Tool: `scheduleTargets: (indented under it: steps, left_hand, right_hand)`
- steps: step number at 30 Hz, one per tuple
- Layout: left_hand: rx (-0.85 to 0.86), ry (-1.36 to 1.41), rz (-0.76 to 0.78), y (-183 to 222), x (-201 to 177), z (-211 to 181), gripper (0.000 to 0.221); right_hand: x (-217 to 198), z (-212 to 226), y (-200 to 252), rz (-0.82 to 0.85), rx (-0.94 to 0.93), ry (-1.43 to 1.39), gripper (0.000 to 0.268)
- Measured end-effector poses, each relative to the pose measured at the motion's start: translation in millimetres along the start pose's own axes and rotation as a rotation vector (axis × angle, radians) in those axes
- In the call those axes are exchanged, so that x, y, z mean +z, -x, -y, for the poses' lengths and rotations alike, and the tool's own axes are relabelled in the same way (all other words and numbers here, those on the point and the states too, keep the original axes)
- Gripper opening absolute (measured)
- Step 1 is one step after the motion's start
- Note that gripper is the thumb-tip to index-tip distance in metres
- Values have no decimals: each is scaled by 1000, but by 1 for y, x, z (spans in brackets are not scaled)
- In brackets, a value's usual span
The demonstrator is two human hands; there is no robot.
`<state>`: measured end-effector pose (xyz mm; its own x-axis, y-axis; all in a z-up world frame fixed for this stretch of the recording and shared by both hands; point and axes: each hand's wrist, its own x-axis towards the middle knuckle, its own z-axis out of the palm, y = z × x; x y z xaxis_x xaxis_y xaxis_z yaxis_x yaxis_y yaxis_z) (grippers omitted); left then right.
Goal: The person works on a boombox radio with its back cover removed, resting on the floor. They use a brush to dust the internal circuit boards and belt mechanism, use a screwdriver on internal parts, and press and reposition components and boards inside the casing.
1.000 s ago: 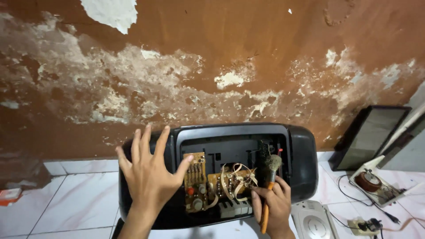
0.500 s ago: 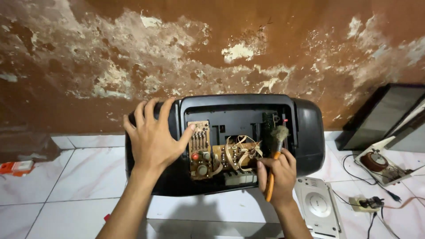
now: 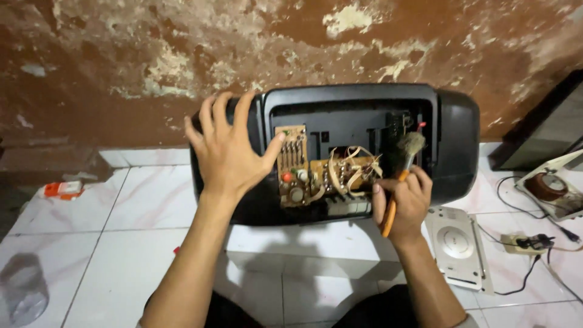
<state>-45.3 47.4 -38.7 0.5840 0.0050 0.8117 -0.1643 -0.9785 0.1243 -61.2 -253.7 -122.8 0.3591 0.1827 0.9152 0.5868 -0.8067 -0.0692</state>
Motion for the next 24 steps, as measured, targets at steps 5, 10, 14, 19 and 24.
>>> scheduleTargets:
  steps: [5, 10, 14, 19, 24]
  left_hand:
    - [-6, 19, 113, -9, 19, 14, 74]
    - [15, 48, 104, -5, 18, 13, 73]
    - [31, 167, 136, 8, 2, 0, 74]
    - [157, 303, 127, 34, -7, -21, 85]
    - [331, 74, 150, 87, 16, -39, 73]
  right_hand:
    - [-3, 7, -12, 29, 2, 11, 3]
    - [-4, 9, -11, 49, -23, 32, 4]
    - [-5, 11, -3, 30, -31, 46, 3]
    - [-7, 13, -4, 21, 4, 53, 5]
    - [-6, 13, -3, 5, -7, 38, 3]
